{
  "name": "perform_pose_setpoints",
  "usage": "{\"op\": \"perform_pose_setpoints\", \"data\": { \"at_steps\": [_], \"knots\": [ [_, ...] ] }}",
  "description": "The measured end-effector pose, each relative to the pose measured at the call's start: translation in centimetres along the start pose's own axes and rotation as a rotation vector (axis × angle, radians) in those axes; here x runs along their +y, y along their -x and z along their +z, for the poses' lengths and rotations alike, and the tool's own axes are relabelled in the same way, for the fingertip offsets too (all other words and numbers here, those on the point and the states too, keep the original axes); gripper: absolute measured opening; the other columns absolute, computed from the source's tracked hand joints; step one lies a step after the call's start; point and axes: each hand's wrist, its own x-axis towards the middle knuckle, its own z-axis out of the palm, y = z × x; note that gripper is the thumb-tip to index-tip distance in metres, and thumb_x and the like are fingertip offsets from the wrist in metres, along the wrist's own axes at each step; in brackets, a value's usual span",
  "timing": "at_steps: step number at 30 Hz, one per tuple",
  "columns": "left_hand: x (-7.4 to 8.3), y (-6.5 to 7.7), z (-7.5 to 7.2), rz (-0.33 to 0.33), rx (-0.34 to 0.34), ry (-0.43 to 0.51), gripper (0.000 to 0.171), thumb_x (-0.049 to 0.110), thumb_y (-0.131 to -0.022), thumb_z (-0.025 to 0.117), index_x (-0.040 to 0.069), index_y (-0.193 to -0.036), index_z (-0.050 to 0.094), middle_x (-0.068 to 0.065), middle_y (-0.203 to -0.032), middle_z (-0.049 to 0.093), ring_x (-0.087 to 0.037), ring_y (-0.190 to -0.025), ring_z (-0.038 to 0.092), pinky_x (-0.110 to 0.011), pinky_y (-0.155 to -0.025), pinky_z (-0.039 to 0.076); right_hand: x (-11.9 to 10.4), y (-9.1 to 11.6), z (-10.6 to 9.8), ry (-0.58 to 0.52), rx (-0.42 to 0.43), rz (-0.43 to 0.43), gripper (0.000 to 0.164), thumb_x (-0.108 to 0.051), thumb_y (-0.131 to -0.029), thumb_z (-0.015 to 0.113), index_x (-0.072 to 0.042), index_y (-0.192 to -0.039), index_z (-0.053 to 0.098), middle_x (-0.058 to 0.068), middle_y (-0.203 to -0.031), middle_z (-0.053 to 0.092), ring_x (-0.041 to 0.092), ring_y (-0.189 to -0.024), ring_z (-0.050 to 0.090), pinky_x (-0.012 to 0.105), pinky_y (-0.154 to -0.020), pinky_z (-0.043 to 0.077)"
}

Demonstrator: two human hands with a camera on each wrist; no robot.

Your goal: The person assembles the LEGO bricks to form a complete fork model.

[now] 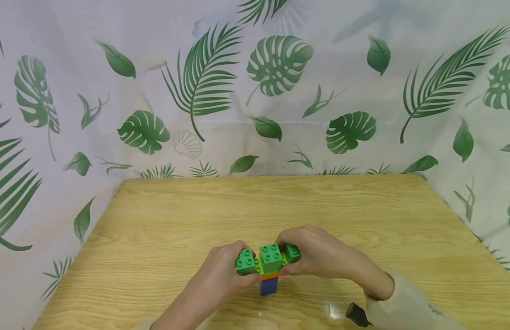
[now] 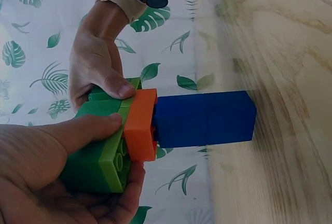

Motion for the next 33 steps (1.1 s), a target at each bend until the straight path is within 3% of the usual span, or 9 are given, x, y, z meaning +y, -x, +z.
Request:
{"op": "perform_pose_setpoints", "data": {
  "at_steps": [4, 13, 23, 33],
  "knots": [
    [0.0, 0.0, 0.3, 0.011, 0.018, -0.021, 0.031, 0.011, -0.075, 0.093, 0.006, -0.093, 0.068, 0.0, -0.085, 0.069, -0.006, -0.072, 0.058, -0.021, -0.058, 0.051, -0.1, 0.0, 0.1, 0.04, 0.015, -0.015, 0.03, -0.019, -0.079, 0.092, -0.012, -0.101, 0.073, -0.01, -0.093, 0.069, -0.001, -0.077, 0.059, 0.022, -0.066, 0.052],
    [-0.1, -0.4, 0.3, 0.012, -0.009, -0.013, 0.031, 0.01, -0.077, 0.091, 0.006, -0.096, 0.068, 0.0, -0.085, 0.07, -0.005, -0.072, 0.059, -0.021, -0.059, 0.051, -0.3, 0.0, 0.2, 0.183, 0.046, -0.031, 0.029, -0.024, -0.077, 0.094, -0.015, -0.092, 0.07, -0.012, -0.084, 0.064, -0.001, -0.071, 0.052, 0.021, -0.06, 0.046],
    [-0.2, -1.2, -0.7, -0.032, -0.116, 0.043, 0.029, 0.008, -0.08, 0.09, 0.003, -0.097, 0.067, -0.002, -0.085, 0.068, -0.01, -0.071, 0.062, -0.023, -0.058, 0.053, -0.1, -0.6, 0.1, 0.177, 0.012, -0.001, 0.029, -0.029, -0.078, 0.093, -0.016, -0.088, 0.068, -0.013, -0.08, 0.066, -0.002, -0.066, 0.052, 0.021, -0.058, 0.046],
    [-0.4, -1.7, -1.1, -0.006, -0.163, 0.029, 0.028, 0.009, -0.081, 0.089, 0.006, -0.097, 0.067, -0.002, -0.09, 0.069, -0.011, -0.076, 0.062, -0.024, -0.061, 0.053, -0.8, -0.1, 0.6, 0.184, 0.041, 0.059, 0.031, -0.03, -0.077, 0.093, -0.015, -0.085, 0.067, -0.013, -0.074, 0.062, -0.001, -0.06, 0.048, 0.022, -0.053, 0.043]
  ]
}}
